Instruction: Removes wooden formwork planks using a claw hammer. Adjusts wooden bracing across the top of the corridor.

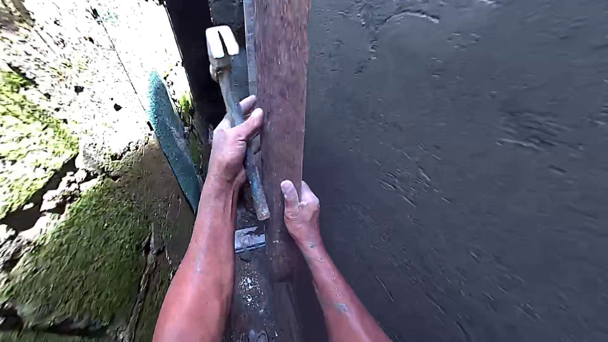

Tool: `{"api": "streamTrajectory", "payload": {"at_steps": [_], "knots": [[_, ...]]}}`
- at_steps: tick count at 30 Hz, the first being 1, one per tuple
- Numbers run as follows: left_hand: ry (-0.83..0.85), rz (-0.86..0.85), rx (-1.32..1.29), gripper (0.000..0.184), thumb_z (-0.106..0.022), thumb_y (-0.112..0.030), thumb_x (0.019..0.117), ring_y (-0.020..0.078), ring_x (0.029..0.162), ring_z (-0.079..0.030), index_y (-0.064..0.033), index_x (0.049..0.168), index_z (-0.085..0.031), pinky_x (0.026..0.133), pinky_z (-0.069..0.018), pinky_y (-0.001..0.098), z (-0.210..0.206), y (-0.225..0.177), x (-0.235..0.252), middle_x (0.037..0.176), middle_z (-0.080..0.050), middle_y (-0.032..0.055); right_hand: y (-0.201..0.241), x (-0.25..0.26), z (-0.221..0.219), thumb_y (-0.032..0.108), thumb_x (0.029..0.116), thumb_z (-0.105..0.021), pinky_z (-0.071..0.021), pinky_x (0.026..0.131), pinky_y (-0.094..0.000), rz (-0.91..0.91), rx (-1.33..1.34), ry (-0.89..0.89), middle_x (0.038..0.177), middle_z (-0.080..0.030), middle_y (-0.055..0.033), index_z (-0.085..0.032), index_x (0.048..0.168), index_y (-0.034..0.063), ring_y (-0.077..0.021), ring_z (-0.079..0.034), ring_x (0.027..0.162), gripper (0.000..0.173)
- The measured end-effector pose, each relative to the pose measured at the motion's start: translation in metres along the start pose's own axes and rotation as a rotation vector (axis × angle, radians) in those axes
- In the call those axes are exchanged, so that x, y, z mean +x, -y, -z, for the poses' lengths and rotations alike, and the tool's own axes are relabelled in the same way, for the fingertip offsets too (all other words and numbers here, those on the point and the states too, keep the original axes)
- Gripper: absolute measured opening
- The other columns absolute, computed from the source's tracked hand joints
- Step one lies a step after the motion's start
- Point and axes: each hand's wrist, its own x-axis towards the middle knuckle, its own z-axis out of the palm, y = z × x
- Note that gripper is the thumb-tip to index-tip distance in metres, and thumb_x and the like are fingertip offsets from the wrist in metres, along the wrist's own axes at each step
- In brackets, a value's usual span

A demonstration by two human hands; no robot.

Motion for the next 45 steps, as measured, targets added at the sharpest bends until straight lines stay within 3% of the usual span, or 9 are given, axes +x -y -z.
{"api": "streamTrajectory", "payload": {"at_steps": [8, 12, 15, 19, 24, 29, 33, 39, 45], "knots": [[-0.129, -0.286, 0.072, 0.049, -0.067, -0.016, 0.1, 0.0228, 0.098, -0.073, -0.0026, 0.144, -0.051, 0.084, -0.0642, 0.04, 0.011, -0.018, 0.162, 0.113, -0.071, 0.0146, 0.014, 0.163, -0.097, 0.059, 0.1027, -0.047, -0.0579, 0.081, -0.0433, 0.166, 0.064, 0.176, 0.094, -0.072, -0.0063, -0.068, 0.118, 0.0067, -0.0145, -0.069, 0.086, 0.058], [-0.165, -0.369, 0.24, 0.05, -0.067, -0.035, 0.1002, 0.0204, 0.096, -0.074, -0.0095, 0.142, -0.056, 0.082, -0.0653, 0.0415, 0.023, -0.038, 0.205, 0.111, -0.074, 0.0105, 0.028, 0.205, -0.107, 0.048, 0.1101, -0.033, -0.0605, 0.092, -0.0432, 0.228, 0.166, 0.046, 0.121, -0.072, -0.0053, -0.063, 0.136, 0.0119, -0.0148, -0.07, 0.108, 0.053], [-0.263, -0.357, 0.284, 0.05, -0.072, -0.036, 0.0972, 0.0231, 0.088, -0.073, -0.013, 0.14, -0.059, 0.076, -0.063, 0.0441, 0.026, -0.061, 0.255, 0.106, -0.074, 0.0129, 0.061, 0.256, -0.132, 0.033, 0.1051, -0.053, -0.0595, 0.092, -0.0436, 0.295, 0.211, -0.115, 0.115, -0.073, -0.01, -0.067, 0.129, 0.0042, -0.0181, -0.072, 0.104, 0.04], [-0.337, -0.379, 0.265, 0.045, -0.074, -0.013, 0.0948, 0.0252, 0.09, -0.073, -0.0036, 0.137, -0.06, 0.08, -0.0617, 0.0442, 0.032, -0.082, 0.315, 0.107, -0.072, 0.0175, 0.111, 0.313, -0.163, 0.025, 0.1025, -0.059, -0.0558, 0.1, -0.0455, 0.285, 0.265, 0.131, 0.128, -0.069, -0.012, -0.062, 0.138, 0.0058, -0.0219, -0.069, 0.114, 0.04], [-0.358, -0.348, 0.521, 0.037, -0.077, -0.02, 0.0918, 0.0315, 0.094, -0.071, -0.0035, 0.123, -0.067, 0.084, -0.0577, 0.053, 0.032, -0.116, 0.381, 0.104, -0.072, 0.0187, 0.144, 0.382, -0.211, 0.023, 0.105, -0.058, -0.0559, 0.097, -0.0417, 0.249, 0.456, 0.307, 0.129, -0.067, -0.0157, -0.051, 0.145, 0.0025, -0.0213, -0.068, 0.112, 0.046], [-0.331, -0.329, 0.638, 0.033, -0.075, -0.023, 0.0905, 0.035, 0.092, -0.068, -0.0041, 0.117, -0.068, 0.08, -0.0543, 0.057, 0.018, -0.132, 0.469, 0.101, -0.07, 0.0198, 0.173, 0.478, -0.265, 0.036, 0.1095, -0.049, -0.0552, 0.083, -0.0433, 0.272, 0.489, 0.122, 0.094, -0.069, -0.0172, -0.068, 0.112, -0.0045, -0.0234, -0.067, 0.087, 0.045], [-0.313, -0.359, 0.828, 0.032, -0.072, -0.027, 0.0922, 0.0403, 0.105, -0.065, -0.0029, 0.113, -0.068, 0.087, -0.0512, 0.0618, 0.01, -0.171, 0.528, 0.111, -0.067, 0.0232, 0.196, 0.559, -0.29, 0.043, 0.109, -0.048, -0.0558, 0.078, -0.0454, 0.278, 0.511, 0.092, 0.088, -0.068, -0.0177, -0.068, 0.103, -0.0043, -0.025, -0.067, 0.081, 0.052], [-0.304, -0.521, 0.884, 0.035, -0.074, -0.024, 0.0925, 0.0287, 0.079, -0.067, -0.007, 0.122, -0.064, 0.069, -0.0566, 0.0493, 0.024, -0.221, 0.488, 0.097, -0.067, 0.016, 0.273, 0.646, -0.316, 0.058, 0.1037, -0.049, -0.0516, 0.094, -0.0556, 0.21, 0.715, 0.047, 0.12, -0.065, -0.0233, -0.06, 0.13, -0.0016, -0.0328, -0.065, 0.109, 0.066], [-0.335, -0.817, 0.418, 0.029, -0.066, -0.017, 0.1009, 0.0153, 0.041, -0.05, -0.0095, 0.128, -0.059, 0.036, -0.0443, 0.0291, 0.05, -0.158, 0.411, 0.064, -0.057, 0.0076, 0.337, 0.683, -0.328, 0.061, 0.1035, -0.047, -0.0445, 0.106, -0.0573, 0.154, 0.797, 0.066, 0.142, -0.053, -0.0261, -0.045, 0.147, -0.0008, -0.0361, -0.054, 0.131, 0.075]]}}
